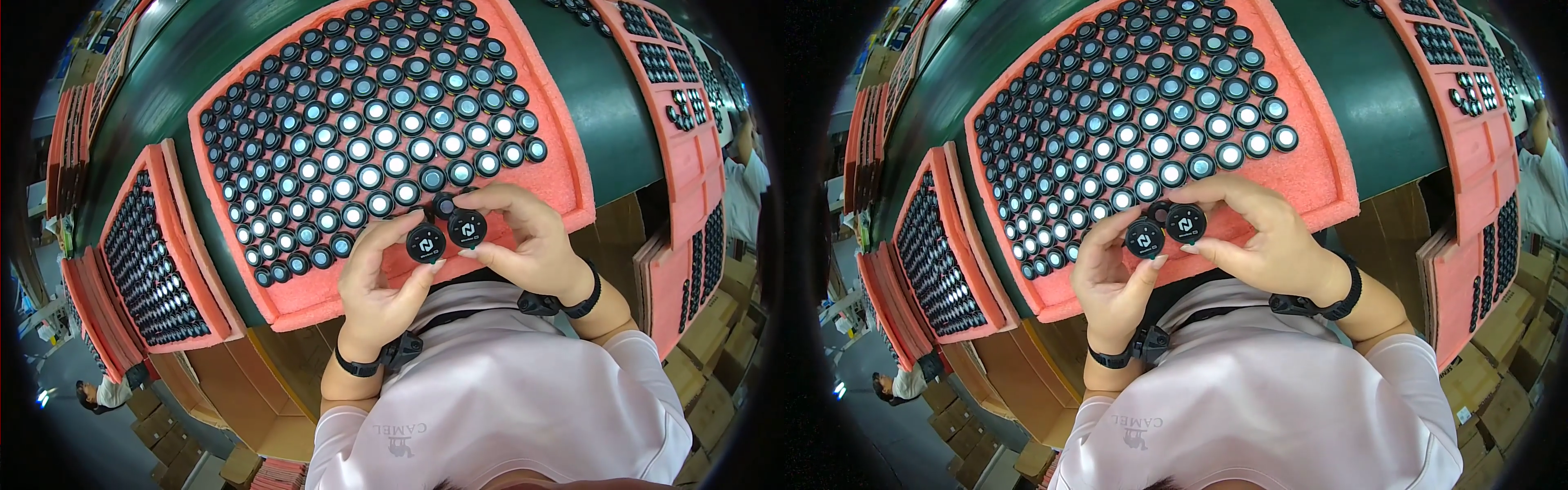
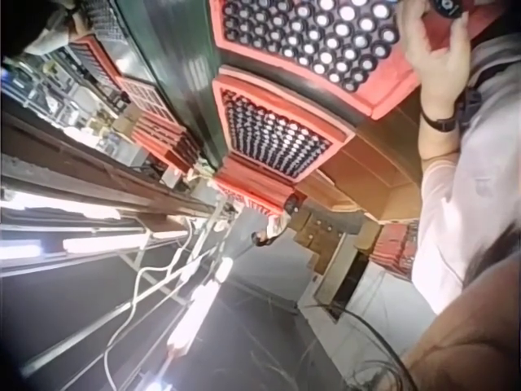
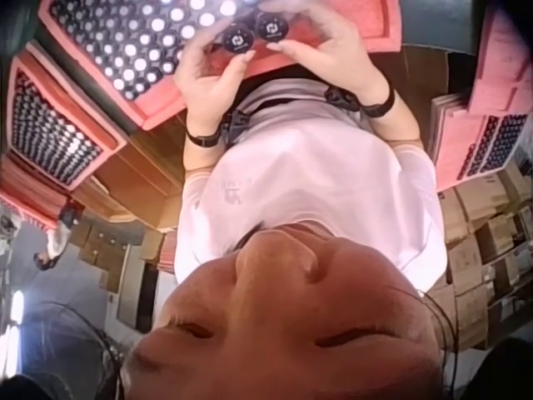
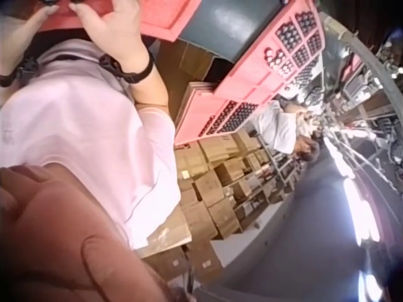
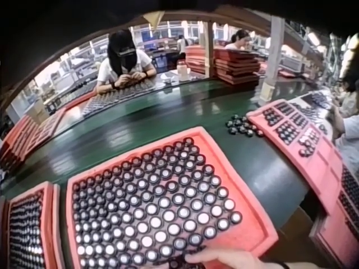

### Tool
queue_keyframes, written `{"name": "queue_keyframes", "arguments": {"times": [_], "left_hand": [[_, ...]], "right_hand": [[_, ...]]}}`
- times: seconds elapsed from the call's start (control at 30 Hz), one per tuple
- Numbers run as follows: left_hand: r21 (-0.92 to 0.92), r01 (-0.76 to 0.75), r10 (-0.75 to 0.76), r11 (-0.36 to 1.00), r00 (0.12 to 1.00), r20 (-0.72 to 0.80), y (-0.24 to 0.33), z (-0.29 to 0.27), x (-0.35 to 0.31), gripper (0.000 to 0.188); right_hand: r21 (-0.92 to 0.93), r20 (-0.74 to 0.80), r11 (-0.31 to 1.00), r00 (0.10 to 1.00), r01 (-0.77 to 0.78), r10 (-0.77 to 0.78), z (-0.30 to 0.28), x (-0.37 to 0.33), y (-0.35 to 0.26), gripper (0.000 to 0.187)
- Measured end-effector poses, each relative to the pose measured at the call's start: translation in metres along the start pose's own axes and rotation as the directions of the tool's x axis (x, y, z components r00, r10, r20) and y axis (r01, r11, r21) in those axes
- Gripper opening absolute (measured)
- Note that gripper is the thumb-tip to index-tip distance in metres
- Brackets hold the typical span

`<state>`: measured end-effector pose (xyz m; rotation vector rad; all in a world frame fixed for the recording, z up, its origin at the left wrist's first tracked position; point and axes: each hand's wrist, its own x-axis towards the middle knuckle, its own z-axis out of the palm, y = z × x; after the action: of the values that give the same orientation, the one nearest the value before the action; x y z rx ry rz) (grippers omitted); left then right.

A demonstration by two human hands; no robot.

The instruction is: The person picks up a sensor from a tray, turns it over to inspect it, and places it back. After repeating this several times, they walk to other workstations to handle more sensors before reaching for a small object on a shelf.

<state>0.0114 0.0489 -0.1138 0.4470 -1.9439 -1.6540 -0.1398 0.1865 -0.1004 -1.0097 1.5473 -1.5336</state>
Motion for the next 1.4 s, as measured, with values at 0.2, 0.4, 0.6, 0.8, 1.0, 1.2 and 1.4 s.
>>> {"name": "queue_keyframes", "arguments": {"times": [0.2, 0.4, 0.6, 0.8, 1.0, 1.2, 1.4], "left_hand": [[0.006, 0.030, -0.030, 1.000, 1.000, 0.001, 0.003, 0.002, 0.000, 0.049], [-0.014, 0.002, -0.002, 1.000, 1.000, 0.009, 0.003, 0.000, 0.001, 0.047], [0.089, -0.045, 0.041, 0.995, 0.998, 0.048, 0.006, -0.003, 0.005, 0.035], [0.110, -0.078, 0.072, 0.991, 0.996, 0.051, 0.006, -0.003, 0.006, 0.025], [-0.047, -0.018, 0.022, 0.999, 0.995, 0.093, 0.001, -0.003, 0.001, 0.025], [-0.230, 0.050, -0.040, 0.972, 0.998, 0.048, 0.002, 0.001, 0.001, 0.028], [-0.180, -0.020, 0.018, 0.984, 1.000, -0.010, 0.005, 0.002, 0.003, 0.029]], "right_hand": [[0.003, 0.007, 1.000, 1.000, 0.005, -0.005, 0.000, -0.001, 0.004, 0.048], [0.005, -0.007, 0.998, 0.998, 0.061, -0.061, 0.001, 0.000, 0.003, 0.042], [0.014, 0.016, 0.998, 0.998, 0.057, -0.057, 0.000, 0.000, 0.011, 0.031], [0.178, 0.023, 0.982, 0.997, 0.062, -0.068, 0.005, 0.001, 0.012, 0.026], [-0.050, 0.043, 0.994, 0.994, 0.102, -0.100, 0.000, 0.000, 0.004, 0.025], [-0.068, -0.027, 0.990, 0.992, 0.123, -0.125, 0.002, -0.001, 0.000, 0.029], [-0.144, -0.006, 0.964, 0.974, 0.225, -0.228, 0.003, 0.001, -0.001, 0.032]]}}
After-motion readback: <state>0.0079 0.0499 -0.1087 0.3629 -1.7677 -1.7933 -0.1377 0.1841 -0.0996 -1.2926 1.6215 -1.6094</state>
